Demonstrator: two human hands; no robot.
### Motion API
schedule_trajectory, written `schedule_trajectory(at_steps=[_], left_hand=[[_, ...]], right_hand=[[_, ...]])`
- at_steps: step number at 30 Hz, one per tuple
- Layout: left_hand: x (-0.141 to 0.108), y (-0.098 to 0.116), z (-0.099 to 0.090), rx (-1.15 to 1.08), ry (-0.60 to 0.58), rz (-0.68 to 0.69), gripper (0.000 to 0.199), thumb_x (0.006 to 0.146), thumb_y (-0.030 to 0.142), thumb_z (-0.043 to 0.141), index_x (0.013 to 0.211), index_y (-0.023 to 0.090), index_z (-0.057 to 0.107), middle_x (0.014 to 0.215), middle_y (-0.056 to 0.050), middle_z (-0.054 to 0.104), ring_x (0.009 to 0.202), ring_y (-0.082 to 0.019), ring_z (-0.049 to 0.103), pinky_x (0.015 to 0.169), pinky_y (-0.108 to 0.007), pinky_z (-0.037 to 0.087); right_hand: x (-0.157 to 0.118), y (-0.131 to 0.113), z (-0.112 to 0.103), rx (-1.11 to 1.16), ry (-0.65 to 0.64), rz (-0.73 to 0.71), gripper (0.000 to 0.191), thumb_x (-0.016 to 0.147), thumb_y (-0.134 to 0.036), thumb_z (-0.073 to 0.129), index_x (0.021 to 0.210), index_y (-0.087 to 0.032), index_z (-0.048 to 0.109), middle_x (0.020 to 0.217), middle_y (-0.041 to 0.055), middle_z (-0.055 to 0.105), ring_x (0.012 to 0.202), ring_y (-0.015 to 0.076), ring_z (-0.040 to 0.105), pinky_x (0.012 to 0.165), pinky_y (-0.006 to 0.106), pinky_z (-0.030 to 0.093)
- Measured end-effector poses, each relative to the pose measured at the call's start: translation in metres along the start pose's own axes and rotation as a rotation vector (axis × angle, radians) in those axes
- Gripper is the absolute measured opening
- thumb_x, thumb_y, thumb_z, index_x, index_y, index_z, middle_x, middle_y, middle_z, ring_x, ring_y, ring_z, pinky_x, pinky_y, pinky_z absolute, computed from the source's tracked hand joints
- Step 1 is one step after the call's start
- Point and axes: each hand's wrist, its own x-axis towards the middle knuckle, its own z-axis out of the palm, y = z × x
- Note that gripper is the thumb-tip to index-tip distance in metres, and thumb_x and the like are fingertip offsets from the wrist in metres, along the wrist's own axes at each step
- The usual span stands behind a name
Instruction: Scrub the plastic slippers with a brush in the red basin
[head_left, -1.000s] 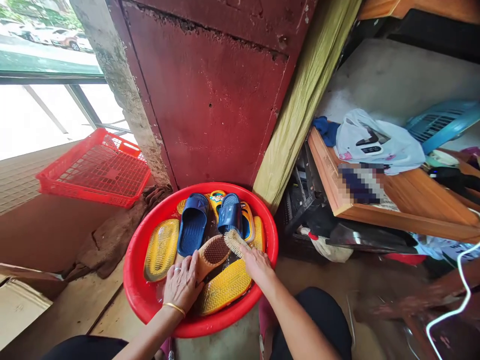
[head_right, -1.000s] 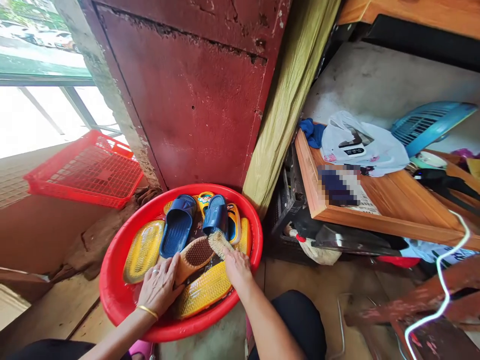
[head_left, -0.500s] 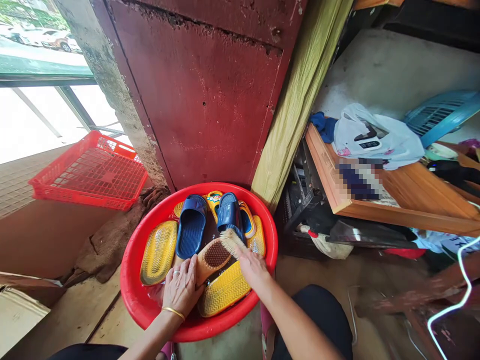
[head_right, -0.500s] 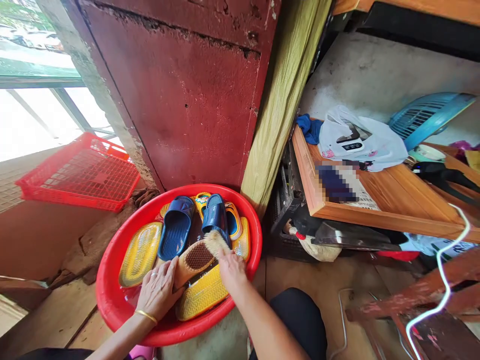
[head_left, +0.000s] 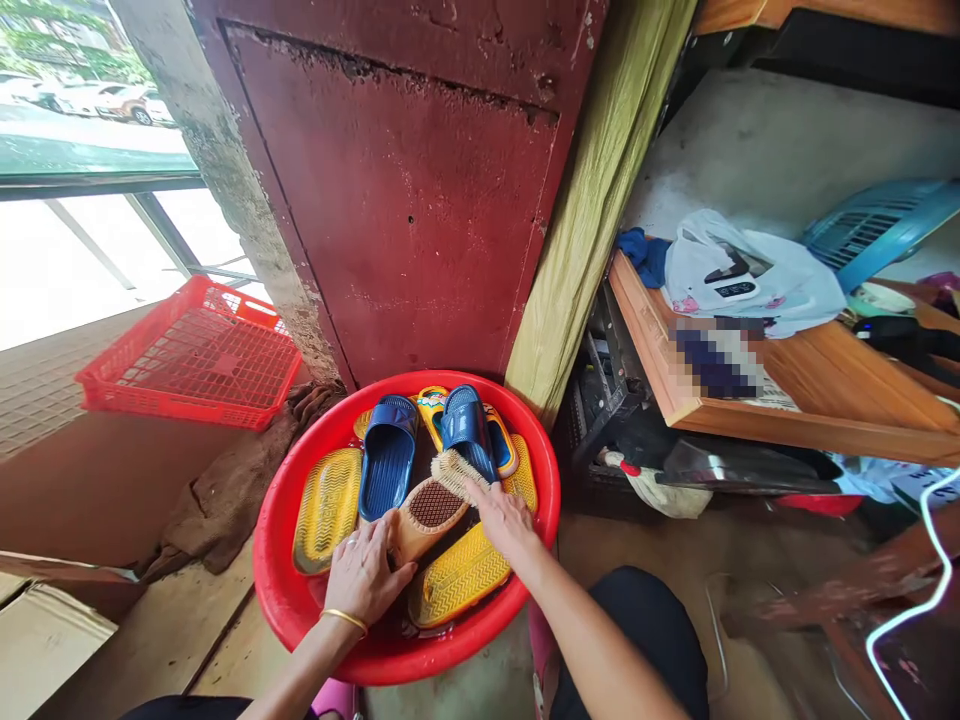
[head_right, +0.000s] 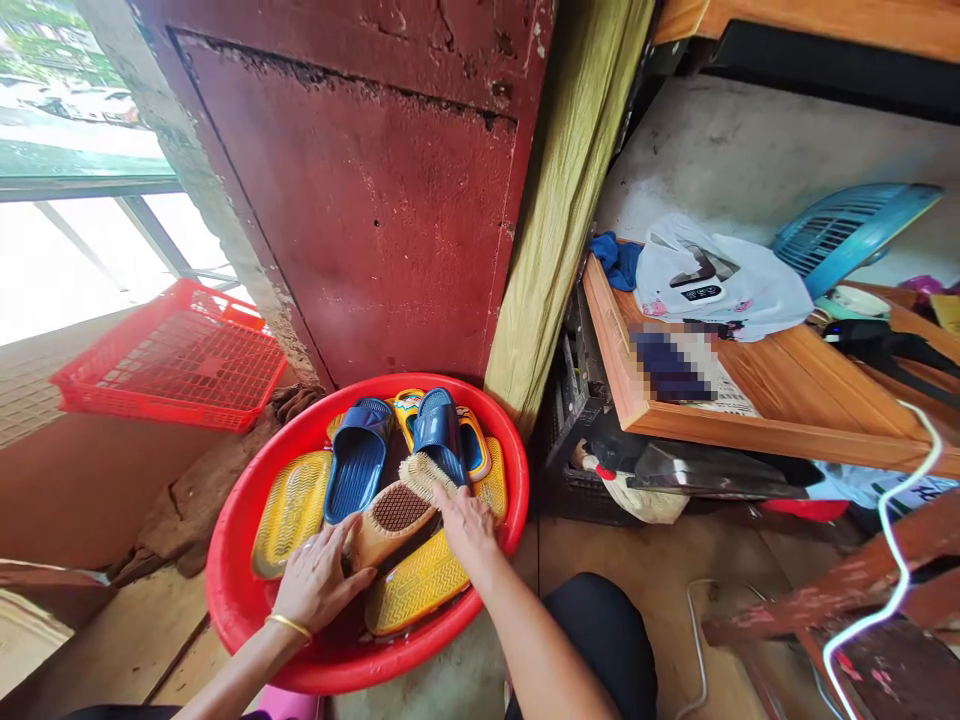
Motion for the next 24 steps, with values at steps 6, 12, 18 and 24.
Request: schedule_trajectory(at_steps=[6, 12, 18, 24], left_hand=[[-0.002, -0.008, -0.038, -0.282, -0.031, 0.014, 0.066, 0.075, 0.046, 0.064, 0.135, 0.018, 0.059, 0.119, -0.012, 0.075, 0.113, -0.034, 0.067, 0.097, -0.048, 0.052], [0.001, -0.023, -0.075, -0.952, -0.316, -0.290, 0.070, 0.067, 0.055, 0.074, 0.126, 0.018, 0.067, 0.103, -0.007, 0.080, 0.091, -0.030, 0.075, 0.077, -0.038, 0.061], [0.006, -0.018, -0.050, -1.263, -0.362, -0.510, 0.058, 0.084, 0.060, 0.054, 0.114, 0.013, 0.071, 0.098, -0.015, 0.080, 0.093, -0.033, 0.076, 0.084, -0.048, 0.062], [0.008, -0.023, -0.005, -0.794, -0.064, -0.173, 0.075, 0.085, 0.058, 0.053, 0.145, 0.014, 0.049, 0.145, -0.017, 0.062, 0.136, -0.032, 0.056, 0.113, -0.049, 0.046]], right_hand=[[0.008, 0.019, -0.001, 0.141, 0.041, 0.025, 0.057, 0.102, -0.020, 0.037, 0.157, -0.035, 0.040, 0.119, 0.0146, 0.067, 0.094, 0.0275, 0.069, 0.084, 0.041, 0.053], [0.007, 0.019, 0.002, 0.212, -0.003, 0.069, 0.058, 0.100, -0.016, 0.038, 0.154, -0.036, 0.043, 0.127, 0.0134, 0.065, 0.104, 0.0263, 0.068, 0.091, 0.041, 0.051], [-0.003, -0.005, 0.014, 0.203, -0.121, 0.007, 0.055, 0.093, -0.005, 0.042, 0.139, -0.027, 0.062, 0.124, 0.0183, 0.067, 0.105, 0.0298, 0.069, 0.088, 0.044, 0.053], [0.004, 0.022, 0.000, 0.310, -0.163, -0.087, 0.051, 0.099, -0.022, 0.046, 0.147, -0.037, 0.053, 0.111, 0.0062, 0.075, 0.102, 0.0248, 0.072, 0.087, 0.036, 0.054]])
